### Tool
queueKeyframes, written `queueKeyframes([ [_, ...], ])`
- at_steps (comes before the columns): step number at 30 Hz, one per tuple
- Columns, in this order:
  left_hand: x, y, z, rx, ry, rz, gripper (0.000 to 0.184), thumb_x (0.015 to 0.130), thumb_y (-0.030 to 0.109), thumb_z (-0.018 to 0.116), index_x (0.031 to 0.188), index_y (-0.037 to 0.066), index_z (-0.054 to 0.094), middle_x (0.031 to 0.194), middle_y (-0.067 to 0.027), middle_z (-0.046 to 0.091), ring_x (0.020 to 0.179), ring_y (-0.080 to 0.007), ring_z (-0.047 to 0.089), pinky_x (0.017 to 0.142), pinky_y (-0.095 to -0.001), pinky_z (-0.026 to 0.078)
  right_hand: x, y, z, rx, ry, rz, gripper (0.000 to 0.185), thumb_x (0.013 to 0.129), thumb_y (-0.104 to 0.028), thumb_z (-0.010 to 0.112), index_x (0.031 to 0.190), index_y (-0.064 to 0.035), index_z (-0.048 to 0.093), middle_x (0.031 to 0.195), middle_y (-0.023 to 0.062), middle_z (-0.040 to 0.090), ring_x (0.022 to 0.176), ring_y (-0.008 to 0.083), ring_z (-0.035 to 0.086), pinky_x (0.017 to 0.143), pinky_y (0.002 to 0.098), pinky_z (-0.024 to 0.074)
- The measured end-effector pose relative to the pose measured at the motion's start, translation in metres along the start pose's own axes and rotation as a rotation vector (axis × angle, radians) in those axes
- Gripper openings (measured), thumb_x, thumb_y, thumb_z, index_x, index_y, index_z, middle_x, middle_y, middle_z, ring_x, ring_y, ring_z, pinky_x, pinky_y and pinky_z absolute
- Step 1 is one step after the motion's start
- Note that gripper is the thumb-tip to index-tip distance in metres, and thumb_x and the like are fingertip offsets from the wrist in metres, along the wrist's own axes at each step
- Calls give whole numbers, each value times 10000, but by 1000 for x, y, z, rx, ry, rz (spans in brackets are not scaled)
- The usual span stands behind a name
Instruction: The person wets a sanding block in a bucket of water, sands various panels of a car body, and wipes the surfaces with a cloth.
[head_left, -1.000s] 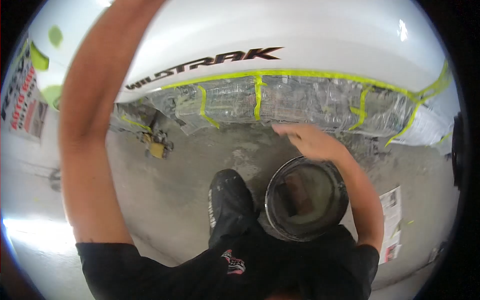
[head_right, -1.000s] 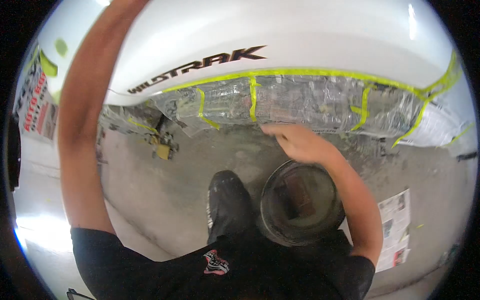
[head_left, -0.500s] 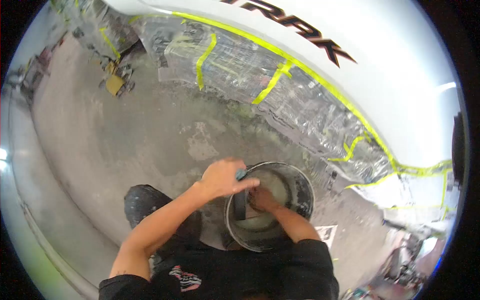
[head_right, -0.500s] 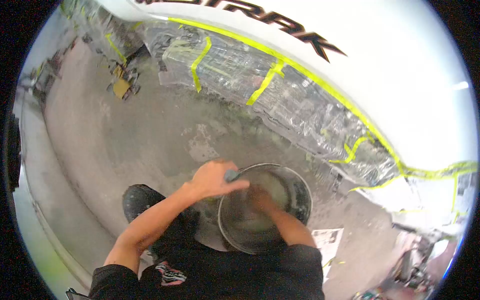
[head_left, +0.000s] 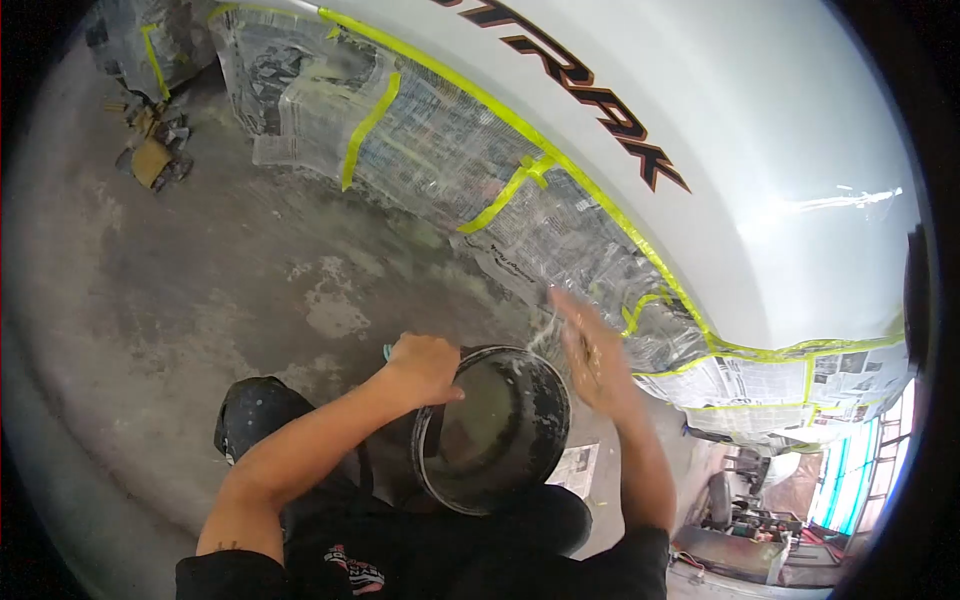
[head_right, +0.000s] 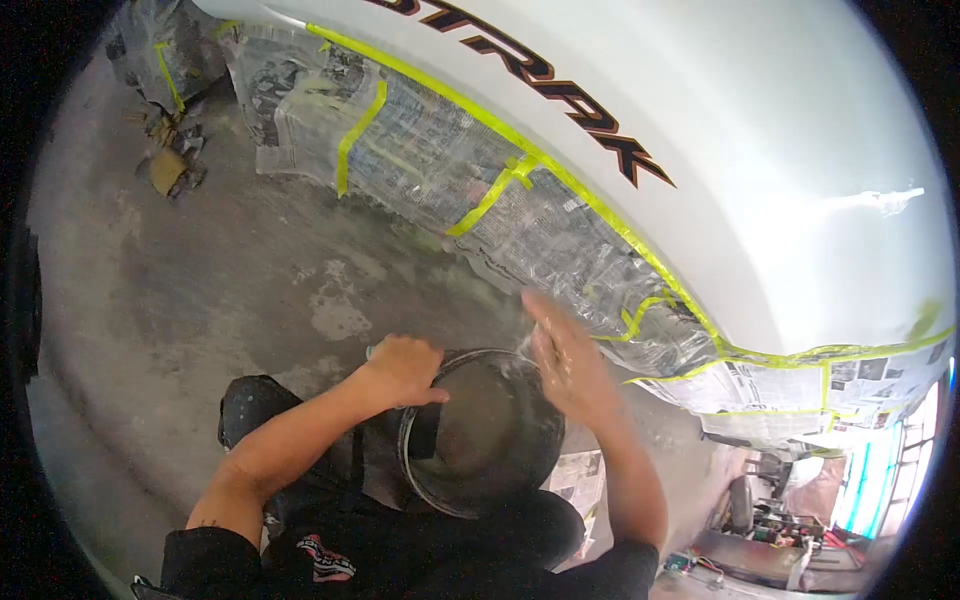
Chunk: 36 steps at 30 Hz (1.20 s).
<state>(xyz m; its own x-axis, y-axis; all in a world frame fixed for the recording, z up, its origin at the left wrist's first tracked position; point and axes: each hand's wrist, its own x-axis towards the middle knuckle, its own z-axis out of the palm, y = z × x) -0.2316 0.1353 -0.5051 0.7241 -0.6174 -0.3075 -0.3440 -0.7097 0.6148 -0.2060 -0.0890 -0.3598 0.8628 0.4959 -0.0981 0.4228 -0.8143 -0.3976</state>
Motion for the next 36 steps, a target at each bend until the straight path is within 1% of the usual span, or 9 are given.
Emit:
queueKeyframes([
  [5,-9,-4,-4,-60,-1,-14,511,809,461,735,1057,17,682,1023,-168,710,1008,-328,685,880,-461,507,179,-68,-19,-959,557,-641,591,863,-131,589,1442,-108,471,1510,126,432,1424,297,375,1138,499,342],
  [11,-22,-10,7,-72,34,-14,563,852,512,689,1071,-4,647,1034,-202,664,1031,-381,652,887,-481,508,188,54,-19,-1265,519,-289,686,831,-80,528,1497,-216,436,1572,-80,384,1400,107,399,1161,388,300],
  [15,-30,-17,10,-87,11,16,556,871,507,670,1067,-12,646,1040,-205,659,1033,-366,645,882,-479,505,75,172,-22,-1404,523,-54,713,825,-102,566,1515,-174,401,1605,-17,338,1427,204,365,1162,554,190],
  [18,-36,-16,13,-84,22,37,536,882,493,661,1058,-13,649,1029,-206,660,1015,-354,646,855,-474,511,132,93,0,-1318,453,188,625,893,-140,553,1502,-186,420,1572,-33,382,1403,164,390,1142,540,241],
  [20,-37,-16,14,-67,40,46,518,886,482,659,1047,-11,653,1017,-205,662,1005,-350,648,835,-471,515,223,13,7,-901,589,-181,609,890,-226,578,1480,-157,441,1552,-1,402,1414,167,384,1162,476,245],
  [24,-35,-14,15,-57,61,43,488,891,462,657,1015,-10,667,989,-197,669,977,-346,655,808,-468,517,340,-93,38,-1331,785,-436,660,872,-184,545,1517,-189,405,1632,-61,263,1491,109,241,1198,406,207],
  [28,-35,-16,21,-59,124,33,473,896,452,653,1000,-9,678,973,-181,675,952,-338,662,796,-461,514,268,-44,-6,-1647,381,-315,876,838,-100,512,1605,-281,128,1665,-148,101,1506,35,156,1222,378,146],
  [32,-39,-18,19,-55,58,44,463,901,442,651,1023,-4,678,983,-166,680,963,-330,661,811,-453,504,129,79,-58,-1937,161,-309,811,840,-200,539,1580,-336,236,1632,-197,190,1473,-10,213,1230,383,118],
  [36,-37,-19,18,-60,-22,66,447,910,428,644,1049,3,674,1009,-156,680,982,-322,655,839,-444,491,150,60,-58,-1954,150,-383,751,856,-218,521,1566,-308,291,1619,-172,247,1468,14,245,1231,400,128],
])
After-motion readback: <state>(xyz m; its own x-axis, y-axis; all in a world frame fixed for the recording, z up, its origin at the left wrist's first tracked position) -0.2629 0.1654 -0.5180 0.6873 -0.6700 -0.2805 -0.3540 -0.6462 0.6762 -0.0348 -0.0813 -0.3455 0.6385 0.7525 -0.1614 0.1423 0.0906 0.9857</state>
